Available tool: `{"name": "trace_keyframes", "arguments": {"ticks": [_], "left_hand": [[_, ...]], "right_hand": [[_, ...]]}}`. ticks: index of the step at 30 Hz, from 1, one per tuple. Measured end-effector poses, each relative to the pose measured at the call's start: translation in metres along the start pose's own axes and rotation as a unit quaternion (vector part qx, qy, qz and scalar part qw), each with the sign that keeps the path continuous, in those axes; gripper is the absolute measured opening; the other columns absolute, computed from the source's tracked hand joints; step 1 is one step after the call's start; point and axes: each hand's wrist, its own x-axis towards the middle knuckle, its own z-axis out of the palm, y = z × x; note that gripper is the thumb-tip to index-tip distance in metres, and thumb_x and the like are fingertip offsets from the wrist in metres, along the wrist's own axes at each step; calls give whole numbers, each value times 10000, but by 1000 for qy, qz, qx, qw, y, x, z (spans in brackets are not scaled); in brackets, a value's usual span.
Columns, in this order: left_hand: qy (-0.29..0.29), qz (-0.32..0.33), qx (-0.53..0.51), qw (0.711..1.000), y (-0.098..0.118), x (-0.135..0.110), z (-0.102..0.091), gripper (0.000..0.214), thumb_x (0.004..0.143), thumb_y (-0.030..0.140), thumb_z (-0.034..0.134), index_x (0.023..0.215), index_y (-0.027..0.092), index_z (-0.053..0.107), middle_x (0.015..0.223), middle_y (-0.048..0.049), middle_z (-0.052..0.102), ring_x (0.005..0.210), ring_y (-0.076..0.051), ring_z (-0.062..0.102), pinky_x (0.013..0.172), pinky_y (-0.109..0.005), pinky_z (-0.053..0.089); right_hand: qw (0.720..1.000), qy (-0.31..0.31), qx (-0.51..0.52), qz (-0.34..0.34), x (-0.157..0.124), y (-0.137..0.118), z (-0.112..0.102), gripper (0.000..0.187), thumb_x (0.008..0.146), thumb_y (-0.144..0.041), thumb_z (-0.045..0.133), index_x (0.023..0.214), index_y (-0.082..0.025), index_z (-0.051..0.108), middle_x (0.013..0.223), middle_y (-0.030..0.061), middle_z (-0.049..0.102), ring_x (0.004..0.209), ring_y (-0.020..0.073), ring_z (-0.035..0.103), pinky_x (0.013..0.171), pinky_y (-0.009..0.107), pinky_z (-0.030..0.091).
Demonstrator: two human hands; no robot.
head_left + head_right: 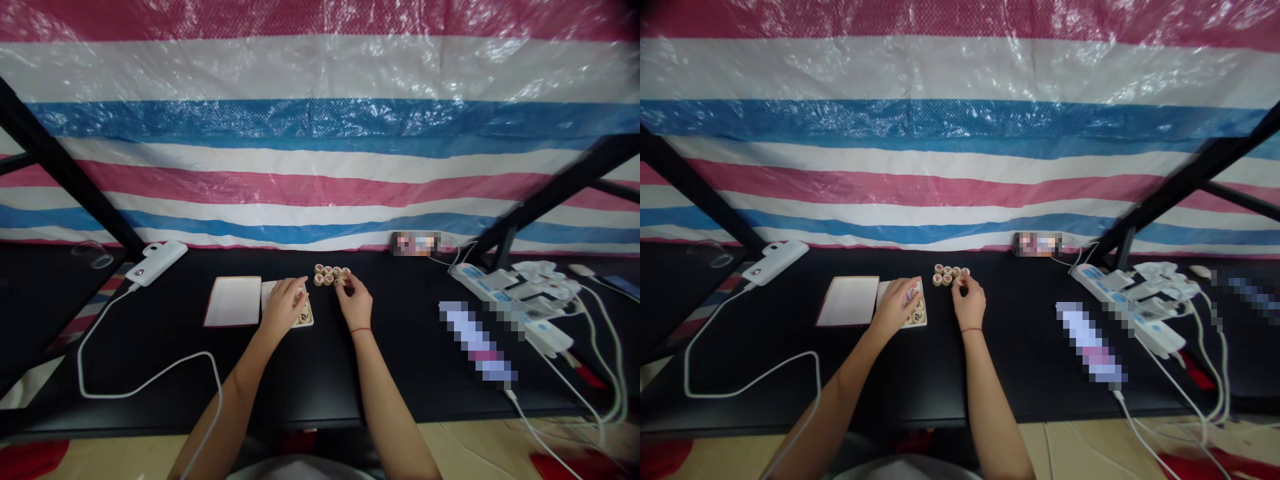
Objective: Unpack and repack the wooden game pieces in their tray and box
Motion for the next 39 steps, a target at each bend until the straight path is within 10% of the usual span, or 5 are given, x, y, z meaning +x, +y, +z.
{"name": "trace_keyframes", "arguments": {"ticks": [27, 33, 39], "left_hand": [[-26, -116, 116, 986, -8, 0, -6, 262, 910, 217, 454, 1083, 217, 651, 1002, -67, 688, 966, -235, 594, 872, -383, 415], [-96, -119, 206, 967, -2, 0, -1, 319, 940, 345, 432, 876, 200, 709, 999, -104, 694, 1034, -307, 529, 847, -447, 346], [-123, -122, 185, 967, 11, 3, -1, 308, 936, 363, 443, 813, 180, 657, 921, -93, 708, 996, -273, 561, 846, -420, 334]], "right_hand": [[993, 12, -110, -50, 0, -1, 2, 295, 805, -382, 575, 1008, -191, 671, 973, 104, 662, 904, 254, 563, 807, 385, 439], [976, -170, 28, -131, -21, -36, 13, 297, 940, -364, 427, 995, -212, 677, 900, 55, 704, 783, 186, 622, 764, 294, 471], [970, -207, 3, -128, -31, -43, 23, 290, 943, -357, 432, 1011, -207, 671, 900, 57, 712, 825, 203, 632, 792, 310, 470]]}}
